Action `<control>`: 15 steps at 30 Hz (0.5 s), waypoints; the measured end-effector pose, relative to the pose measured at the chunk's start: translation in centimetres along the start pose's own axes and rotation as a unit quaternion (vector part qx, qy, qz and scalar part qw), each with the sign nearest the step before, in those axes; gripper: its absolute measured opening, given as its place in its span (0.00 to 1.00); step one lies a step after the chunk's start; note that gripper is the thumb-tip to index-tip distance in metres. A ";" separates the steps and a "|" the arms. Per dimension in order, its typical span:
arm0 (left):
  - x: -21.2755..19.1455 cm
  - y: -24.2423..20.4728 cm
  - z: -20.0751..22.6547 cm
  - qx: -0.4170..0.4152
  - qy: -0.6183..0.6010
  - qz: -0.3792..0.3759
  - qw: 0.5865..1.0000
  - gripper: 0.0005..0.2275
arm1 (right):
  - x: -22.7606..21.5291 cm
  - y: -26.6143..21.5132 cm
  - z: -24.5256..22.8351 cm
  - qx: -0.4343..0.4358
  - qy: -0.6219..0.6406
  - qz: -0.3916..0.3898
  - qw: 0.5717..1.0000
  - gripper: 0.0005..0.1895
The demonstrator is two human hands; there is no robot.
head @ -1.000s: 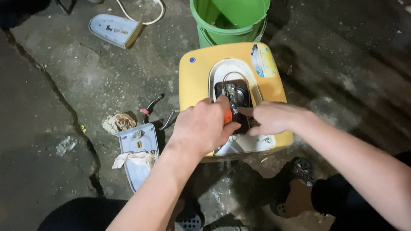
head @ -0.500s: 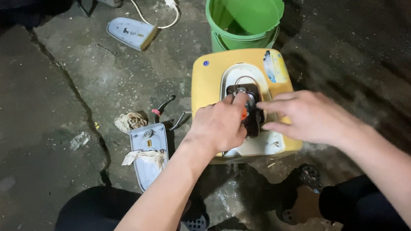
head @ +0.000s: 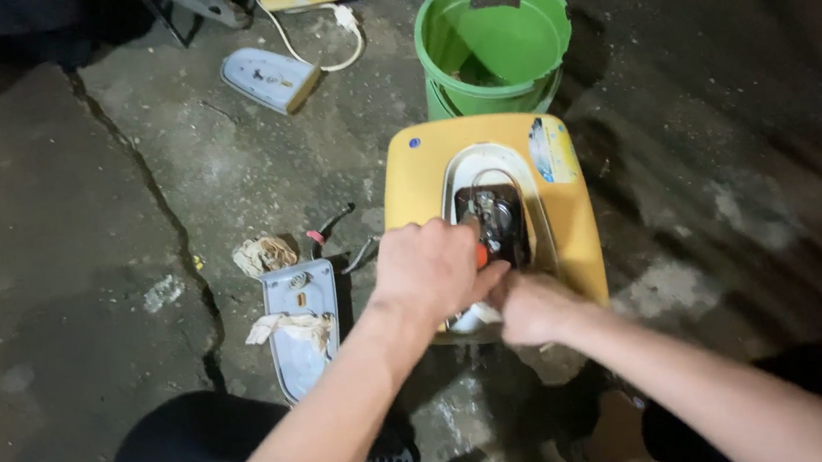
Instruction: Disassembling and repairing the internal components of a yellow appliance using a screwdriver.
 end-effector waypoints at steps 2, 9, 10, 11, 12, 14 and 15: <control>0.1 0.0 -0.2 -0.038 0.021 0.001 0.999 0.23 | 3.0 1.4 0.2 -0.112 -0.022 0.122 0.986 0.17; 1.2 0.8 -0.3 -0.083 0.017 0.016 0.996 0.24 | -0.4 -0.1 -2.8 -0.035 -0.051 -0.055 0.997 0.14; 1.4 1.2 -0.1 -0.067 -0.028 0.028 0.997 0.20 | 0.3 0.8 -2.2 -0.011 -0.039 -0.074 0.996 0.14; 1.5 1.6 0.0 -0.050 -0.072 0.040 0.995 0.17 | 1.0 1.6 -1.6 0.014 -0.026 -0.094 0.995 0.13; 2.3 1.4 -0.1 -0.047 -0.071 0.045 0.995 0.17 | 0.9 2.2 -1.2 0.017 -0.027 -0.089 0.996 0.13; 2.6 0.8 0.5 0.062 0.005 0.187 0.980 0.12 | 0.2 3.4 0.0 0.071 0.056 -0.041 0.995 0.23; 1.8 0.7 0.6 0.064 0.006 0.192 0.979 0.12 | -0.1 4.0 0.2 0.073 0.055 -0.036 0.995 0.23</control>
Point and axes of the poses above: each hand's wrist, its own y-axis towards the middle knuckle, its own x-axis out of the palm, z = x × y, the point moved 4 cm from there along y, towards the middle knuckle, and after that the axes turned 10 degrees about y, right-handed, at the moved point
